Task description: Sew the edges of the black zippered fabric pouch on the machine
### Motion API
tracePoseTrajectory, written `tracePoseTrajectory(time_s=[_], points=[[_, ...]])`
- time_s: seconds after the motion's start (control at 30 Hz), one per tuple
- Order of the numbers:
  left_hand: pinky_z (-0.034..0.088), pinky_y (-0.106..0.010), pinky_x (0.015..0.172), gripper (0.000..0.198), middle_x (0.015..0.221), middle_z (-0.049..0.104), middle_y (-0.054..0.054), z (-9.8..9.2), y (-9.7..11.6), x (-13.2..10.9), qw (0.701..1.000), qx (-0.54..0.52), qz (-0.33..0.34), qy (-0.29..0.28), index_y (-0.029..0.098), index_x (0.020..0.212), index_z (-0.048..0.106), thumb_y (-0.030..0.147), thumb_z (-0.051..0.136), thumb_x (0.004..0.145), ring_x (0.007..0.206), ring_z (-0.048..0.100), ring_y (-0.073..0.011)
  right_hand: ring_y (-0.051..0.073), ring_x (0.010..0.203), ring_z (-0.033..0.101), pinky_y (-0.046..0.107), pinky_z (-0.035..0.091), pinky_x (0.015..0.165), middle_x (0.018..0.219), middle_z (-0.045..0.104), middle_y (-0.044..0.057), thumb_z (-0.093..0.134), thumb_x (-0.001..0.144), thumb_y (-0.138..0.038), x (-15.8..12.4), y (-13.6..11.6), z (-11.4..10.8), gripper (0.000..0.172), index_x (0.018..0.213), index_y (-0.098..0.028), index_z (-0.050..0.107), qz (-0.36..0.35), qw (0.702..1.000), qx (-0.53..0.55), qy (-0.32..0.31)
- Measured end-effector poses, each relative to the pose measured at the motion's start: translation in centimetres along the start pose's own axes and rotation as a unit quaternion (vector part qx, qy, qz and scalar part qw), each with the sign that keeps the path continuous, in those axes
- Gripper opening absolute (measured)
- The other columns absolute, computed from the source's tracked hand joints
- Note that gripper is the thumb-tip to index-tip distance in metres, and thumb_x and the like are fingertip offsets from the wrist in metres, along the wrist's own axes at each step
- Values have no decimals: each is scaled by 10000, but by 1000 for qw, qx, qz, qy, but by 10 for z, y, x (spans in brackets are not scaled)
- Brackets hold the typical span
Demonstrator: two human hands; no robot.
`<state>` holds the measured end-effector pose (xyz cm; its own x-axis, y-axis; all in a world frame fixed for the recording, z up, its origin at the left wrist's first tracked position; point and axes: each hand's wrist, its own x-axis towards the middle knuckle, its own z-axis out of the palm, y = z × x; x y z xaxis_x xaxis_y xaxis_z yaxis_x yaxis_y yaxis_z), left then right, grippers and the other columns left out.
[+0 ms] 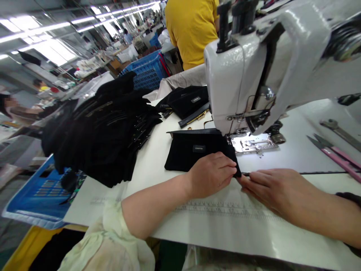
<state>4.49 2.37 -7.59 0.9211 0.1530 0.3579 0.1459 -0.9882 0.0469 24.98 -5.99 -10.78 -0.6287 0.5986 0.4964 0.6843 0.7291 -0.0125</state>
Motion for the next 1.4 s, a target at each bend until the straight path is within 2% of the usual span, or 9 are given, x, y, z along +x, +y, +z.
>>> tracePoseTrajectory(time_s=[0.23, 0.37, 0.53, 0.7, 0.83, 1.0, 1.2, 1.27, 1.4], points=[[546, -315, 867, 240, 1042, 721, -104, -1, 4, 0, 995, 67, 6, -70, 110, 1034, 695, 168, 469, 977, 974, 641, -183, 133, 498, 504, 308, 355, 480, 634, 550, 9, 292, 1026, -161, 1, -2, -4, 366, 847, -145, 611, -29, 999, -17, 11], [535, -300, 832, 248, 1055, 707, -104, -4, 5, 1, 991, 96, 23, -86, 98, 1032, 686, 166, 453, 980, 917, 627, -181, 126, 490, 517, 296, 372, 488, 621, 560, 10, 282, 1027, -144, 3, -4, -6, 386, 849, -127, 623, -37, 999, -24, 29], [523, -305, 763, 238, 1054, 692, -113, -7, 9, 2, 987, 120, 38, -100, 75, 1035, 676, 149, 463, 960, 872, 615, -195, 127, 512, 531, 301, 375, 501, 652, 585, 19, 301, 1031, -158, 2, -3, -8, 375, 885, -123, 644, -38, 999, -20, 11], [509, -304, 751, 259, 1090, 671, -138, -10, 14, 3, 980, 146, 37, -131, 61, 1084, 662, 158, 452, 968, 887, 608, -194, 114, 541, 529, 297, 392, 536, 633, 567, 9, 368, 1023, -173, 3, 6, -16, 375, 764, -157, 638, -49, 998, 17, 43], [509, -310, 727, 273, 1062, 668, -152, -13, 15, 3, 979, 138, 41, -143, 46, 1079, 659, 166, 442, 965, 869, 609, -201, 115, 543, 540, 288, 409, 535, 640, 563, -3, 394, 1028, -218, 4, 11, -14, 289, 984, -100, 654, -25, 996, -30, 84], [520, -307, 721, 254, 1064, 680, -132, -11, 13, 4, 983, 122, 31, -136, 79, 1016, 673, 178, 445, 962, 847, 615, -191, 125, 571, 565, 297, 405, 541, 678, 590, 3, 342, 1030, -176, 2, 8, -5, 304, 1040, -90, 634, -38, 995, -69, 67], [526, -285, 887, 271, 1037, 731, -100, -6, 6, -1, 996, 62, 38, -53, 92, 905, 681, 141, 420, 959, 927, 644, -162, 124, 556, 583, 287, 412, 529, 712, 634, 13, 255, 1017, -93, 2, 5, -4, 372, 1015, -113, 627, -58, 992, -95, 51], [524, -274, 916, 268, 1033, 731, -89, -4, 5, -2, 998, 38, 10, -48, 94, 944, 672, 126, 407, 966, 959, 651, -150, 118, 542, 582, 278, 423, 511, 698, 633, 8, 247, 1022, -101, 3, 5, -4, 374, 1004, -114, 620, -49, 993, -91, 55], [543, -251, 896, 229, 1137, 681, -100, -2, 3, -1, 991, 11, -108, -80, 102, 1123, 626, 173, 463, 979, 1015, 653, -153, 113, 554, 604, 267, 458, 489, 707, 645, 11, 255, 1024, -110, 6, 5, -4, 370, 981, -113, 622, -34, 993, -90, 65]])
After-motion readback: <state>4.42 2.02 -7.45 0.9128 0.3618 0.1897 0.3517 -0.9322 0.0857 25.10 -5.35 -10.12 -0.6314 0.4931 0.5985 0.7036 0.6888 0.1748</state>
